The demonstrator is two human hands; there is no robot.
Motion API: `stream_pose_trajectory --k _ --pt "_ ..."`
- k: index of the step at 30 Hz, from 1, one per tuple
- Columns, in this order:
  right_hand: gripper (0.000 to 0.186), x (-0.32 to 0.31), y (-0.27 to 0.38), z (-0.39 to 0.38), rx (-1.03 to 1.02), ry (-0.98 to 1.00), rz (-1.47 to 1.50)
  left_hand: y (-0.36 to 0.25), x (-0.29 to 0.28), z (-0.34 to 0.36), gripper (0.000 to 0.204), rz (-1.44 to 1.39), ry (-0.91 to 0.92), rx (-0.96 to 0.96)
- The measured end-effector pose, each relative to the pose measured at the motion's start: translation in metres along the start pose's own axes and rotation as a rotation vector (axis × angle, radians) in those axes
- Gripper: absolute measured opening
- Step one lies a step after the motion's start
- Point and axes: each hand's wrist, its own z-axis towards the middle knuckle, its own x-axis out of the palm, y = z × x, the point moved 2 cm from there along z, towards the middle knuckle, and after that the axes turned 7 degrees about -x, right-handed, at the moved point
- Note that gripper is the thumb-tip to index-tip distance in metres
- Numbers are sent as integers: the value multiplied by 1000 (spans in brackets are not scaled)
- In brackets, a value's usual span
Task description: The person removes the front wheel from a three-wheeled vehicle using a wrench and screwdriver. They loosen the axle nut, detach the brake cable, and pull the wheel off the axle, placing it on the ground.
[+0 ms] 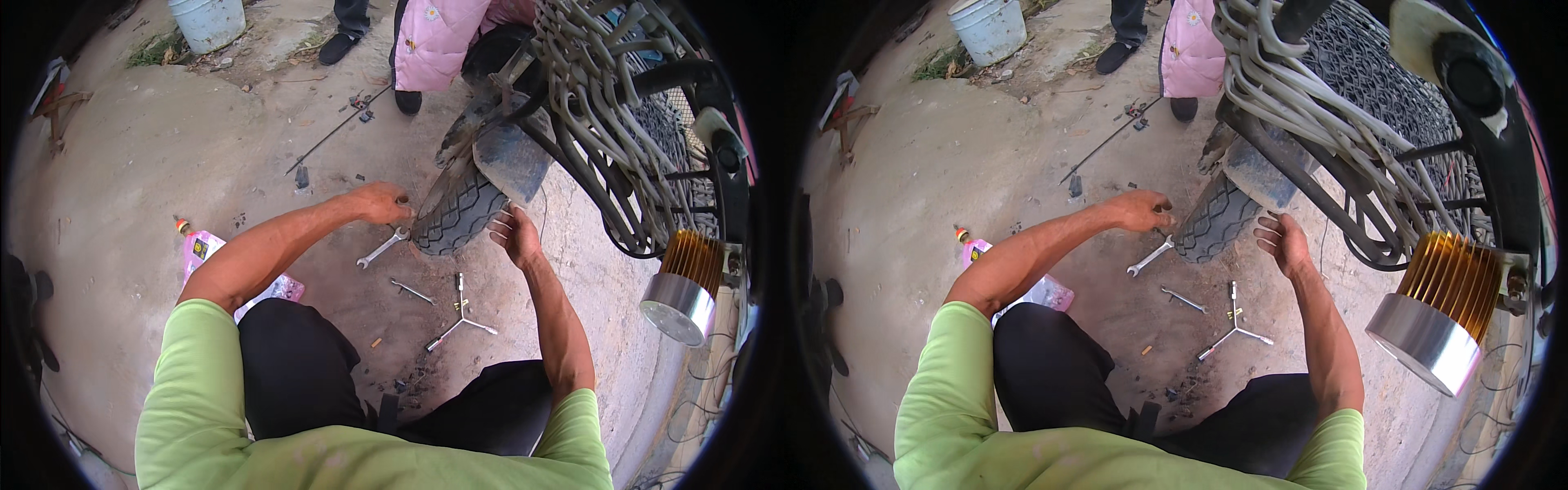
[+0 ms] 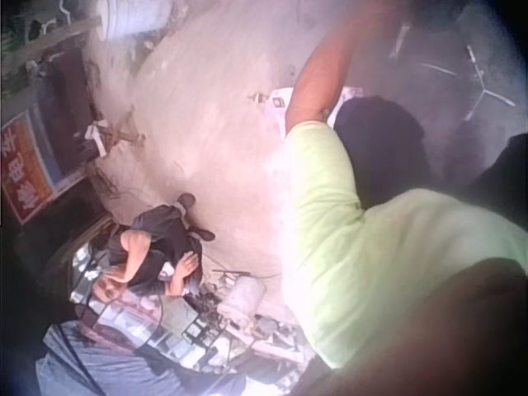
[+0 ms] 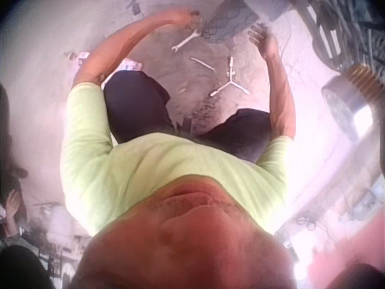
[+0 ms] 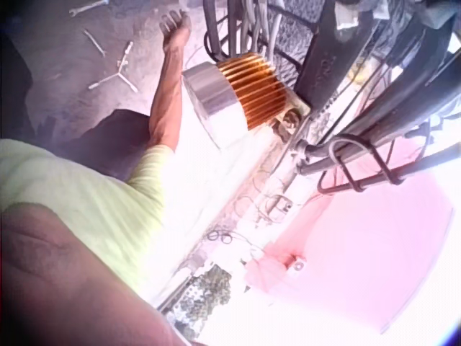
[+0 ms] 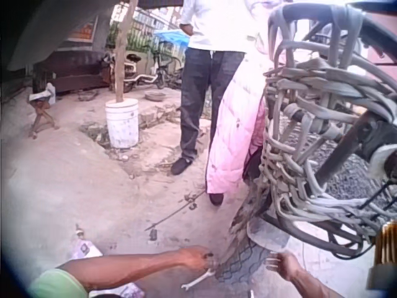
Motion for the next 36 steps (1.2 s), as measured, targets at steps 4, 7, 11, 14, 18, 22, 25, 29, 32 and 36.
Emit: stream_pose_trajectory --k 4,7,11,14,18,22,25,29,32,36 --pt "30 0 -19 19 -47 -84 58 -56 -33 6 56 -423 272 -80" --pt "27 20 -27 39 -72 -51 67 -48 -28 28 57 -716 317 -91" --pt "30 11 -31 37 -110 -110 32 -59 -7 36 67 -855 284 -144" --pt "33 -2 -30 46 -156 -64 -43 -72 -8 28 79 -867 314 -131" --pt "37 7 -25 44 -250 -69 -185 -74 -10 21 81 -907 233 -178" --pt "38 -4 -34 50 -343 -43 -207 -85 -19 9 62 -918 183 -206" --pt "38 -3 -37 48 -324 -62 -139 -90 -25 3 64 -860 118 -226" --pt "38 14 -33 49 -126 -149 -25 -80 -22 21 65 -683 -142 -237" --pt "38 8 -32 49 -70 -139 55 -81 -21 25 64 -741 -170 -141" --pt "35 8 -30 39 -47 -117 108 -88 -25 11 62 -1090 -119 133"
